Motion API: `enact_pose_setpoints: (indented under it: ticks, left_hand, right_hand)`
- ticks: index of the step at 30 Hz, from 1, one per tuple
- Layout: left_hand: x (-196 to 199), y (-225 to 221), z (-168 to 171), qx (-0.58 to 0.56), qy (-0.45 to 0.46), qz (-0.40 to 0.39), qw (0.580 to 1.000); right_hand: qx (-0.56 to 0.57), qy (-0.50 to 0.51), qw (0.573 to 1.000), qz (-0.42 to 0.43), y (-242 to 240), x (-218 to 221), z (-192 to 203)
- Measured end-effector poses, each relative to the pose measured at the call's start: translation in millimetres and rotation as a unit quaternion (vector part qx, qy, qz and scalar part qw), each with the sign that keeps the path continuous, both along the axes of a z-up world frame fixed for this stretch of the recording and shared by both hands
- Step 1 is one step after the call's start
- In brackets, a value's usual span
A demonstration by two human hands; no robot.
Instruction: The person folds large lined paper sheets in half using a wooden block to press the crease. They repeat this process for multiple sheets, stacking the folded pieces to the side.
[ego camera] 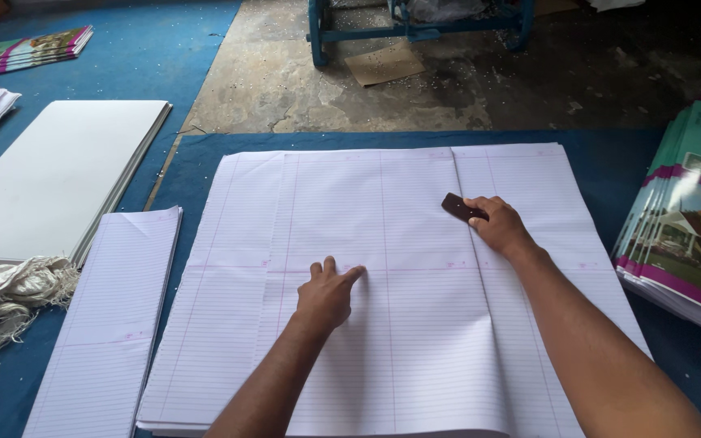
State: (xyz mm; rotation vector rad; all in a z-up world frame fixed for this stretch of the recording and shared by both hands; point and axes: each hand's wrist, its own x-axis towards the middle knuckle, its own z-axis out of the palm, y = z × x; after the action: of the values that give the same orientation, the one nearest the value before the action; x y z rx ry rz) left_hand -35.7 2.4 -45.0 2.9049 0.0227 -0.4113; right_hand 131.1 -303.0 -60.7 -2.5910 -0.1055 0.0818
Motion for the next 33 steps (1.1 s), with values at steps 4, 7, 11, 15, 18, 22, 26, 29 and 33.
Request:
enact_pose_setpoints:
  ticks: [4, 7, 11, 15, 18, 22, 26, 29, 33]
  left_hand:
    - [-3.9, -1.6, 2.7, -0.013, 0.003, 0.010, 1.000]
    - [-1.3, -2.0, 9.3, -0.005, 0.027, 0.011, 1.000]
    - [5.4, -4.1, 21.1, 0.003, 0.106, 0.013, 0.994]
    - [2.8, -8.5, 24.3, 0.008, 0.139, 0.006, 0.990]
    - [2.0, -9.5, 21.2, 0.009, 0.135, 0.003, 0.991]
    - [0.4, -11.4, 19.0, 0.026, 0.131, 0.003, 0.991]
    - [-5.9, -15.2, 22.2, 0.041, 0.131, 0.024, 0.990]
    - [-9.7, -18.3, 26.7, 0.037, 0.132, 0.040, 0.990]
    - [-14.0, -22.3, 31.5, 0.029, 0.138, 0.063, 0.988]
  right_hand:
    - [-0.015, 0.021, 1.000, 0.004, 1.4, -20.8, 13.2]
    - [-0.034, 0.048, 0.998, 0.003, 2.3, -35.4, 23.5]
    - [-0.068, 0.092, 0.993, 0.001, 3.5, -55.1, 34.2]
    - [-0.078, 0.097, 0.992, 0.012, 0.3, -75.5, 38.2]
    - [-0.085, 0.092, 0.992, 0.030, -6.2, -86.9, 37.3]
    - [-0.089, 0.071, 0.991, 0.068, -14.2, -99.4, 35.3]
    - [-0.104, 0.090, 0.988, 0.073, -19.0, -110.2, 33.0]
    - [-0.106, 0.088, 0.987, 0.081, -22.2, -118.7, 31.2]
    - [-0.115, 0.083, 0.983, 0.116, -27.8, -131.6, 33.8]
